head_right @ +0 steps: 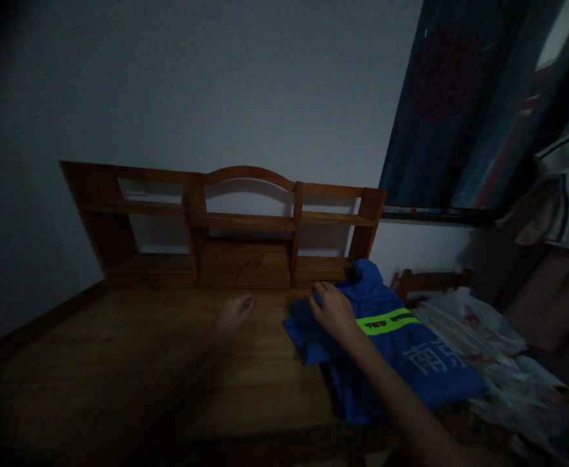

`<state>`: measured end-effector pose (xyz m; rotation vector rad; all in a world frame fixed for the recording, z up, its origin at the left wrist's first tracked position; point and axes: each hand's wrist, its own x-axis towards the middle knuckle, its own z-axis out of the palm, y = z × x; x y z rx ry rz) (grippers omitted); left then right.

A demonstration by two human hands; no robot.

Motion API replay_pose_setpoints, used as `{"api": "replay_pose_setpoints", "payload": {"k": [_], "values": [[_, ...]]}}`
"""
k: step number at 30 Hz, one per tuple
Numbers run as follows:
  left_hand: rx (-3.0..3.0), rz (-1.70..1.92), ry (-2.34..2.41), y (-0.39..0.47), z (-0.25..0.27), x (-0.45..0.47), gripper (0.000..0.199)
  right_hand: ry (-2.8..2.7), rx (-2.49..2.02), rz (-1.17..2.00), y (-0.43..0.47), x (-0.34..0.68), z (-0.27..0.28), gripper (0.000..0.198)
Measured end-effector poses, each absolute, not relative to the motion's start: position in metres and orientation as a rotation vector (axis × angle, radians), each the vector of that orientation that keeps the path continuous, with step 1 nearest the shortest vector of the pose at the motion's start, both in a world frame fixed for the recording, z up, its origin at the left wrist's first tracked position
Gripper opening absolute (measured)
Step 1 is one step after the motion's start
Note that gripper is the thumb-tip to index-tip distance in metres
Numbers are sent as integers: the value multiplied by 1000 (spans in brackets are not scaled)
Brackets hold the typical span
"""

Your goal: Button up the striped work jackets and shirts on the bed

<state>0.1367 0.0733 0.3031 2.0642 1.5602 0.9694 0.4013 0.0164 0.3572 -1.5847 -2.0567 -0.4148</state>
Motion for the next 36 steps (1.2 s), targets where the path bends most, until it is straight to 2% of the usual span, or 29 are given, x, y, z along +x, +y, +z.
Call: {"api": "replay_pose_setpoints", "payload": {"k": [6, 11, 16, 23, 36], "values": [[2057, 1014, 1765, 116, 290, 73, 19, -2001, -1600, -145, 77, 264, 324, 19], [1923, 1151, 1643, 129, 261, 61, 14, -1937, -1555, -95, 105, 206, 278, 19], [1914, 1253, 1527, 141, 243, 66, 9, -1951, -1435, -3, 108, 199, 250, 16], [2006, 1189, 1437, 145, 232, 64, 12, -1839, -1405, 199, 111, 204, 243, 17], [2117, 1127, 1469, 139, 235, 65, 15, -1817, -1375, 251, 111, 208, 240, 17]]}}
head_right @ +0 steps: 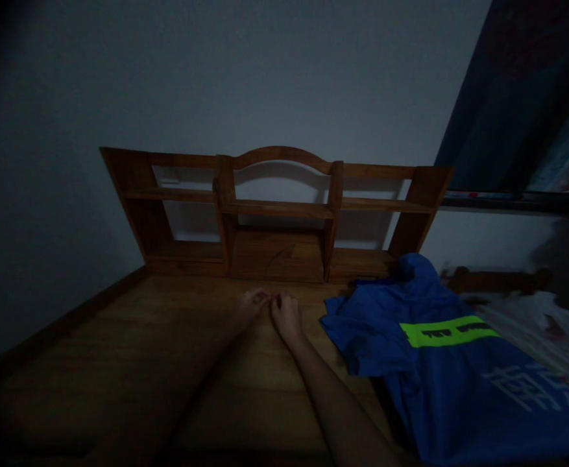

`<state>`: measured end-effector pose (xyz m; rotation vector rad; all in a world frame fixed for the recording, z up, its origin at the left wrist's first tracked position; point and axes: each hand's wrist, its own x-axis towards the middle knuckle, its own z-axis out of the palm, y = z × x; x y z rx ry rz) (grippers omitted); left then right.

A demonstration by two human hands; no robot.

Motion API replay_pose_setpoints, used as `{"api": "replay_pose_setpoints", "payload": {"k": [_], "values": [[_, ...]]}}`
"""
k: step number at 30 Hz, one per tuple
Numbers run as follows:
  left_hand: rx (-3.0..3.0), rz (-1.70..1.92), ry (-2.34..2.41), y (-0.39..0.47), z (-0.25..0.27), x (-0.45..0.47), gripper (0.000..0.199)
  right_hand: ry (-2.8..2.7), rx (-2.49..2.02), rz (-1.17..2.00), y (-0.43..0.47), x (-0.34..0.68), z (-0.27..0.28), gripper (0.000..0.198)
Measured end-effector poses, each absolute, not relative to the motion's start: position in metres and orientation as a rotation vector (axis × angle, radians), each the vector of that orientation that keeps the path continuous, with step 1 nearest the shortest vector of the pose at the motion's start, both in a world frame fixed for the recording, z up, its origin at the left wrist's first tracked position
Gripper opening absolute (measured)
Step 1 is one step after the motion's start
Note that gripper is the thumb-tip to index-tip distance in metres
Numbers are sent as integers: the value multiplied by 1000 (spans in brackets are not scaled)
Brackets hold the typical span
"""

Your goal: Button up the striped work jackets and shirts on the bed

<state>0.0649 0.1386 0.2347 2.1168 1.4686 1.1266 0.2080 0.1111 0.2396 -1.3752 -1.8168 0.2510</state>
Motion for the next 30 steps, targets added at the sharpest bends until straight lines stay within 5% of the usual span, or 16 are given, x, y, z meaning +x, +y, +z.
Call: {"api": "replay_pose_setpoints", "payload": {"k": [30], "values": [[2073, 1360, 1552, 151, 226, 61, 9, -1805, -1376, 266, 109, 206, 241, 19]]}}
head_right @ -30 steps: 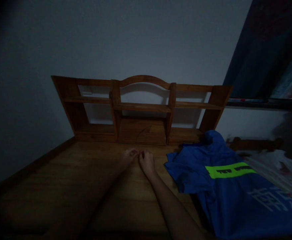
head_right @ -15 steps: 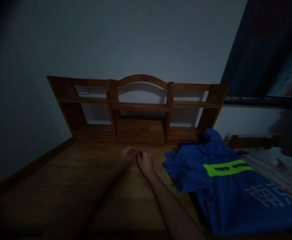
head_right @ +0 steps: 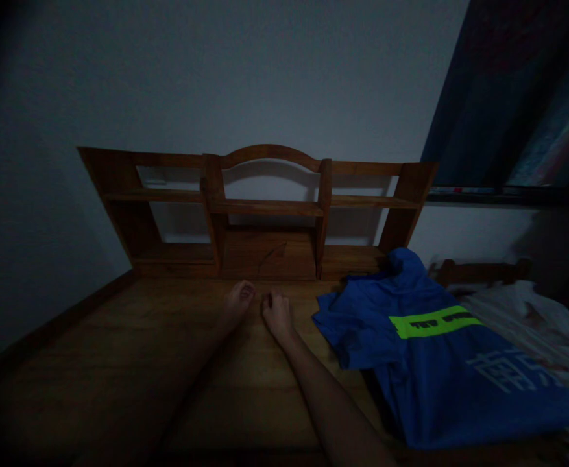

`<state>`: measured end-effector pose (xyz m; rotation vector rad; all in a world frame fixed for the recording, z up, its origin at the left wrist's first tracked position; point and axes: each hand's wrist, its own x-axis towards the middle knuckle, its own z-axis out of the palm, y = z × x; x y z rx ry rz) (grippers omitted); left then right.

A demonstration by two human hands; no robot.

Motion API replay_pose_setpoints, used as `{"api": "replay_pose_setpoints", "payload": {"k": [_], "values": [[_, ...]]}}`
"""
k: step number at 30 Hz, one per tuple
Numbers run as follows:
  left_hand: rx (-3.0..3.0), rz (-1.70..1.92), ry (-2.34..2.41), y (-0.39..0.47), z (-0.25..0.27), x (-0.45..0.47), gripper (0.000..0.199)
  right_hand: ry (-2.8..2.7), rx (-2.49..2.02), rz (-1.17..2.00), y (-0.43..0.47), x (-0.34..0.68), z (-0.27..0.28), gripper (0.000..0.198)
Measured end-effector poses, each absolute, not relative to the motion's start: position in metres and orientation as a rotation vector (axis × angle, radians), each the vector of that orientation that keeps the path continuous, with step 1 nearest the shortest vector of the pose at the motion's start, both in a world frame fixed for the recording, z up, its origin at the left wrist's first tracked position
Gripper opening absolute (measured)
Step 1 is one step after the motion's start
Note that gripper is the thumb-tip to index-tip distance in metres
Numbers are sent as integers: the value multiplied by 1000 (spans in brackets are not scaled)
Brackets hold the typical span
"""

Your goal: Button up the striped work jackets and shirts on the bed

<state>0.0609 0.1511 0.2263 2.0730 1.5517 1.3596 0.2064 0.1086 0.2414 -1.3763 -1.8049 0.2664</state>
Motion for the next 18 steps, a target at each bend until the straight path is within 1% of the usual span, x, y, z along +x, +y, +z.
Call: {"api": "replay_pose_setpoints", "payload": {"k": [6, 18], "values": [[2069, 1336, 1586, 153, 225, 60, 13, -1802, -1370, 273, 109, 207, 241, 18], [2061, 1347, 1569, 156, 221, 59, 14, -1769, -1371, 283, 109, 207, 238, 17]]}}
